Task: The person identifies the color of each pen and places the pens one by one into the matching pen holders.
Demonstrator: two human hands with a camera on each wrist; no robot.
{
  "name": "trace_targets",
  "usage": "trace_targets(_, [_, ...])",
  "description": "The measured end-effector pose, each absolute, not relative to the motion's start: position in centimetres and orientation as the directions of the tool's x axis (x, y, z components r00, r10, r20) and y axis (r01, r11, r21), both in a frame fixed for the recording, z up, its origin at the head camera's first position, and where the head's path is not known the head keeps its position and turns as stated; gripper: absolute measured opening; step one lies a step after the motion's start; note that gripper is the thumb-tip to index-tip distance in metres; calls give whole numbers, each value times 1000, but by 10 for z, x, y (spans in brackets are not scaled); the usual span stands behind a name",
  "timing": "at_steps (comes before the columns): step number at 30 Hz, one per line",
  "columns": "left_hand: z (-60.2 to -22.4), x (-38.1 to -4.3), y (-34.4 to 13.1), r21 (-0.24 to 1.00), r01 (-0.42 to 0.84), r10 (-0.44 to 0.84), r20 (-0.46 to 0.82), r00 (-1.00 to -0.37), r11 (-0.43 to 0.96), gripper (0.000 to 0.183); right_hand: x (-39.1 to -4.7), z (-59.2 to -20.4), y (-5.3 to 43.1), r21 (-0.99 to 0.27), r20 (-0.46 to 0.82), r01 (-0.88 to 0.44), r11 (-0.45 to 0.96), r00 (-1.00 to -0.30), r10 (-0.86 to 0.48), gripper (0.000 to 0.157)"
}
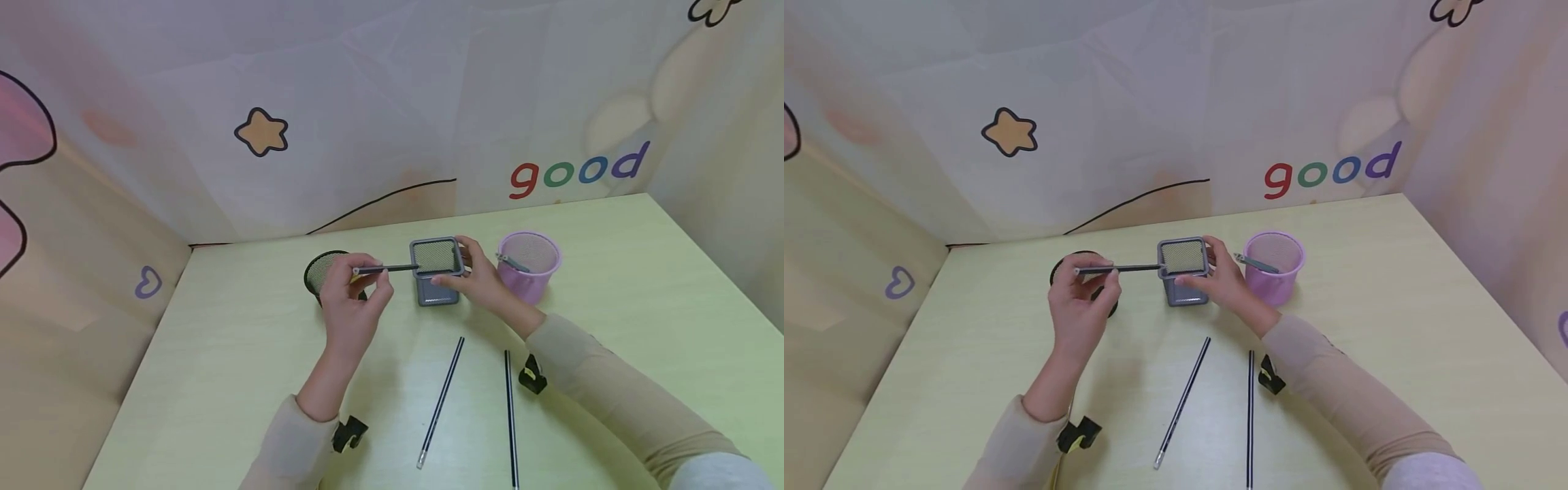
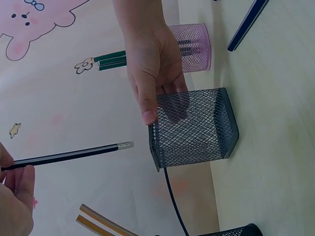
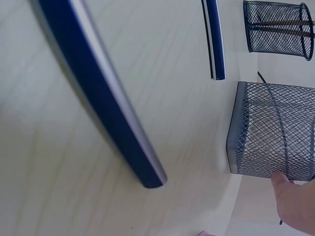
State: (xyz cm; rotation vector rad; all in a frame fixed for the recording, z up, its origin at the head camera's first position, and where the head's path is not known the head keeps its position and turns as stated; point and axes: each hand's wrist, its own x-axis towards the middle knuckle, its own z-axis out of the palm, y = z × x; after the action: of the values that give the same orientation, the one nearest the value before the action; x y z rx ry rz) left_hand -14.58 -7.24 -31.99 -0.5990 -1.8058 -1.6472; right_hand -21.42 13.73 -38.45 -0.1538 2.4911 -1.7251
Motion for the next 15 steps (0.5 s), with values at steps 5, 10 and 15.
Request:
trace_targets(5, [-326,-151,-65,726,673,-62,685,-726,141,16,-214,-385,137,-936,-28,-26,351,-989,-148,96])
trace_targets(10, [-333,-158,-59,732,663,-37,675,-737,157,16,-213,-384,137,-935,-23,-30,354,-989,-145,94])
trace_targets(15, [-341,-163,-55,727,660,-2,672,-740,188,17,-213,-384,137,-938,-23,-27,345,-990,-140,94])
